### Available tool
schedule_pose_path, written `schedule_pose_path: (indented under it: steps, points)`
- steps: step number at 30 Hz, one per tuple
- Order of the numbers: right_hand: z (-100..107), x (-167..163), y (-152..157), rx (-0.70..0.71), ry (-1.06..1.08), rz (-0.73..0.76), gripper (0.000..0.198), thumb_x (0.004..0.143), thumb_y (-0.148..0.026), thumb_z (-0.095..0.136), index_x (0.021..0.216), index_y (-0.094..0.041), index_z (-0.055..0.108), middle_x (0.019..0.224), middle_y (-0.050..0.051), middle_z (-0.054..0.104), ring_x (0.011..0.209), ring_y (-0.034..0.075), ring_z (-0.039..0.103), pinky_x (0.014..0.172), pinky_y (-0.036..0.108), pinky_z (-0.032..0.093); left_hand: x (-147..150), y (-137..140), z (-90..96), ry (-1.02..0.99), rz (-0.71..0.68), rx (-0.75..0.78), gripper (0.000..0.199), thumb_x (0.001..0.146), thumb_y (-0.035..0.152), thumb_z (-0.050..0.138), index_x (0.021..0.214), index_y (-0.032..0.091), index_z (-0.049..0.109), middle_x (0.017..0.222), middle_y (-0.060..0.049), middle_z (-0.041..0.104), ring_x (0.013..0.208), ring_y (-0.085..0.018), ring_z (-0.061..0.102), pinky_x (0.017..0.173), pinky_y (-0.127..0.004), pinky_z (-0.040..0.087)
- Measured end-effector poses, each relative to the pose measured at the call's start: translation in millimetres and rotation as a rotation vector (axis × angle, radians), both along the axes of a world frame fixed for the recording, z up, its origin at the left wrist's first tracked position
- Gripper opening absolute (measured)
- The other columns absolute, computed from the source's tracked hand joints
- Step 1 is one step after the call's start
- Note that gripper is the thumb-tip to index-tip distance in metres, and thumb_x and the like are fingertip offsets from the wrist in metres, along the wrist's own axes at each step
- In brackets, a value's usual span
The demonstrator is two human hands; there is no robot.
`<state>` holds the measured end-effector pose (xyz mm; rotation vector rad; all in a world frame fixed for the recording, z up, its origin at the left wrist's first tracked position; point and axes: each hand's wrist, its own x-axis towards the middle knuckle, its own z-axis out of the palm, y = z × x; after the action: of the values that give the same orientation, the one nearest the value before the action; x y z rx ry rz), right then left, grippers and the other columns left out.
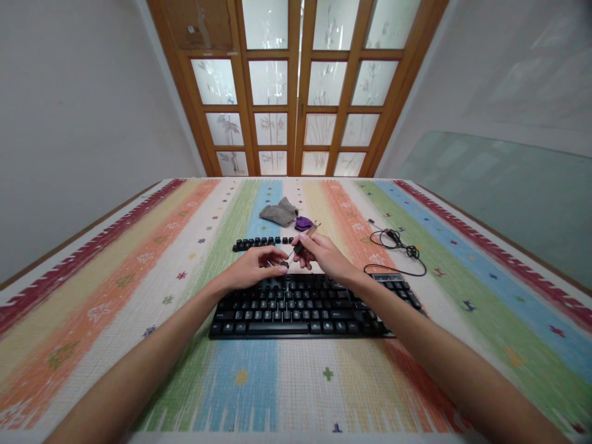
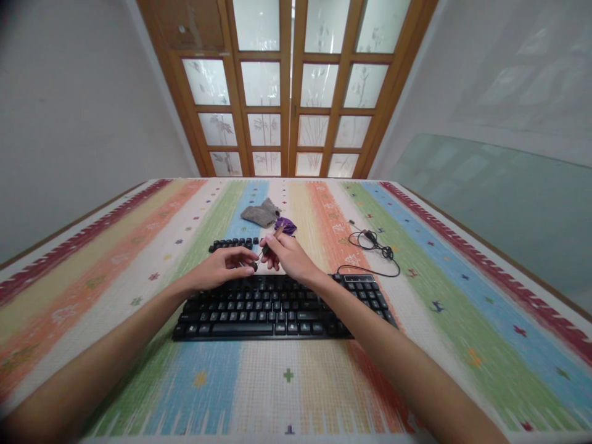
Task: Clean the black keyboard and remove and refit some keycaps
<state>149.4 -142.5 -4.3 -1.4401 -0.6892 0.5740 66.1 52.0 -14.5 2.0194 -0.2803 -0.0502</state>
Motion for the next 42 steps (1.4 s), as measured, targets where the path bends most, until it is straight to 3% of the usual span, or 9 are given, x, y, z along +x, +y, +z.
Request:
schedule_pose_path:
  steps: [9,17,27,31,35,42]
  points:
    - [-8.6,4.3,-6.0,-0.03,-0.093,0.008,0.039,0.092,-0.055,0.048,0.092,-0.017,0.054,0.068,0.001,0.062,0.051,0.011,0.055,0.048,0.024,0.043,2.6,-3.7,0.5,0.0,-0.004,-0.003,0.034,0.075,0.039,0.072,0.099,0.015,0.066,0.092,-0.005,0.07,0.082,-0.016,0.064,0.076,-0.031,0.051]
    - [-4.9,-2.6,-10.6,-0.18,-0.313,-0.079,0.033,0.096,-0.044,0.041,0.087,-0.016,0.055,0.068,0.003,0.062,0.055,0.012,0.057,0.054,0.024,0.045,2.1,-5.6,2.2,-0.217,0.049,0.272,0.016,0.085,0.03,0.061,0.087,0.017,0.07,0.09,-0.004,0.074,0.081,-0.015,0.065,0.072,-0.028,0.05]
    - [5.4,-9.8,-13.0,-0.271,-0.505,-0.083,0.029,0.098,-0.037,0.041,0.085,-0.017,0.057,0.074,0.003,0.067,0.06,0.012,0.06,0.061,0.025,0.046,2.8,-15.8,3.9,-0.219,0.058,0.326,0.019,0.082,0.03,0.065,0.095,0.017,0.062,0.094,-0.004,0.07,0.081,-0.016,0.064,0.069,-0.028,0.051]
    - [6.6,-6.0,-17.2,-0.322,-0.576,-0.145,0.028,0.098,-0.034,0.043,0.083,-0.016,0.058,0.074,0.003,0.068,0.062,0.013,0.061,0.064,0.025,0.044,10.7,-12.9,-0.7,-0.292,0.066,0.474,0.014,0.084,0.024,0.062,0.096,0.018,0.064,0.094,-0.004,0.07,0.083,-0.017,0.064,0.075,-0.031,0.05]
    - [8.0,-5.3,-20.8,-0.356,-0.585,-0.179,0.03,0.099,-0.033,0.043,0.08,-0.016,0.059,0.072,0.002,0.068,0.06,0.012,0.06,0.062,0.025,0.042,20.1,-12.7,-4.5,-0.308,-0.018,0.598,0.011,0.084,0.017,0.062,0.091,0.018,0.07,0.091,-0.005,0.07,0.087,-0.019,0.064,0.085,-0.033,0.048]
    - [10.4,-6.2,-26.2,-0.374,-0.599,-0.166,0.029,0.098,-0.031,0.043,0.079,-0.016,0.059,0.072,0.002,0.068,0.06,0.013,0.06,0.062,0.025,0.041,35.7,-12.5,-10.0,-0.297,-0.116,0.668,0.01,0.083,0.019,0.065,0.085,0.017,0.074,0.081,-0.005,0.071,0.077,-0.017,0.064,0.077,-0.028,0.047]
